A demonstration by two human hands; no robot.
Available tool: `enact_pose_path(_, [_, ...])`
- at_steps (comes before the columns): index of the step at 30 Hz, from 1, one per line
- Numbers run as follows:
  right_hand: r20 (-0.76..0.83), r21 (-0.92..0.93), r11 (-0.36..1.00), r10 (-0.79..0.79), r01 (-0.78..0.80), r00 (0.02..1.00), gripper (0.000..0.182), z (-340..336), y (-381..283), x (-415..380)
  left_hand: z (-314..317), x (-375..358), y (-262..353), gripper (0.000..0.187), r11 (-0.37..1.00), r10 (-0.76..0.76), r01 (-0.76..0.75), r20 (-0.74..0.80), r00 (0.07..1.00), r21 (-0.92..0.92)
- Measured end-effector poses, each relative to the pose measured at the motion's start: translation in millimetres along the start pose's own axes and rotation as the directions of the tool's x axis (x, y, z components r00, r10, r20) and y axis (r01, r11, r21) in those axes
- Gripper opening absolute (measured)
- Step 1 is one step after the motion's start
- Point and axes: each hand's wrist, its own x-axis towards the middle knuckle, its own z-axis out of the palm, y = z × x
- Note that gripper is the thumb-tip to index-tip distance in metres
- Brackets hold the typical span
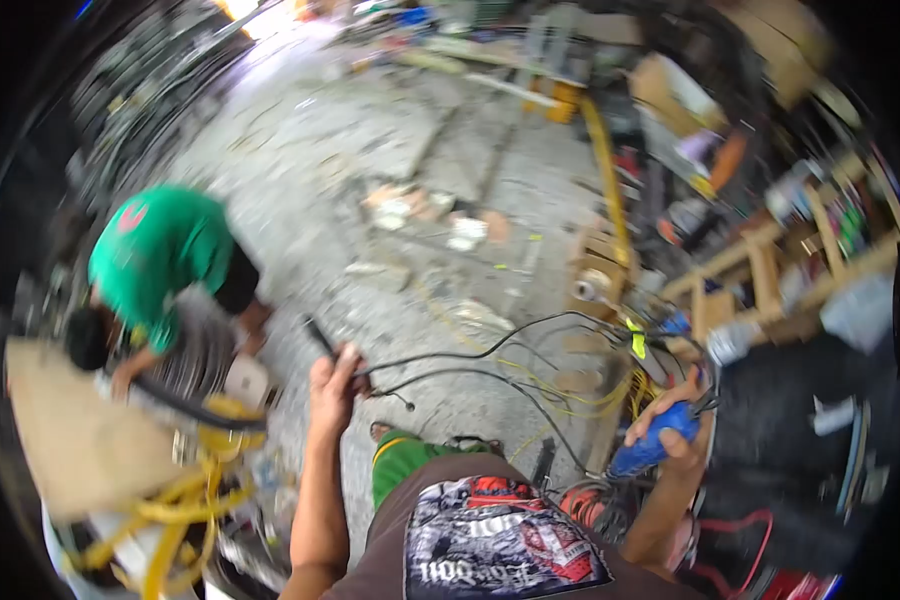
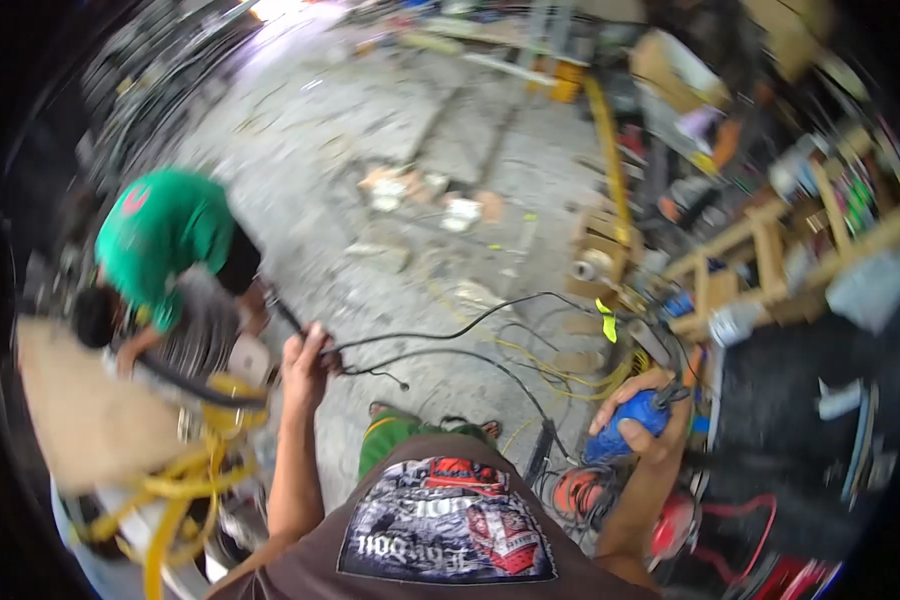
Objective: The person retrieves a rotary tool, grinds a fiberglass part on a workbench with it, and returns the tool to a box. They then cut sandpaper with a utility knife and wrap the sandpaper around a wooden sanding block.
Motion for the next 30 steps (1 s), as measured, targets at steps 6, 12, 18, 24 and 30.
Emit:
enact_pose_path(6, [0.158,-0.135,0.958,0.272,-0.252,0.949,0.046,125.1,120.1,70.7,-58.0,9.3,29.0,0.029,0.994,-0.063,0.056,0.072,0.995,0.096])
enact_pose_path(12, [0.313,-0.186,0.859,0.512,-0.477,0.800,0.070,282.1,154.3,137.5,-105.8,43.2,64.7,0.033,0.957,-0.174,0.104,0.252,0.952,0.270])
enact_pose_path(18, [0.551,-0.298,0.880,0.475,-0.369,0.687,0.066,374.1,199.1,188.6,-125.3,101.3,113.4,0.034,0.985,0.031,-0.073,0.253,0.967,0.159])
enact_pose_path(24, [0.621,-0.183,0.883,0.444,-0.431,0.646,0.034,450.1,239.8,296.5,-174.6,204.9,153.8,0.032,0.983,0.028,-0.059,0.174,0.984,0.175])
enact_pose_path(30, [0.680,-0.137,0.888,0.406,-0.438,0.611,0.030,501.6,288.5,437.8,-232.1,351.8,195.4,0.030,0.985,-0.048,0.026,0.129,0.991,0.169])
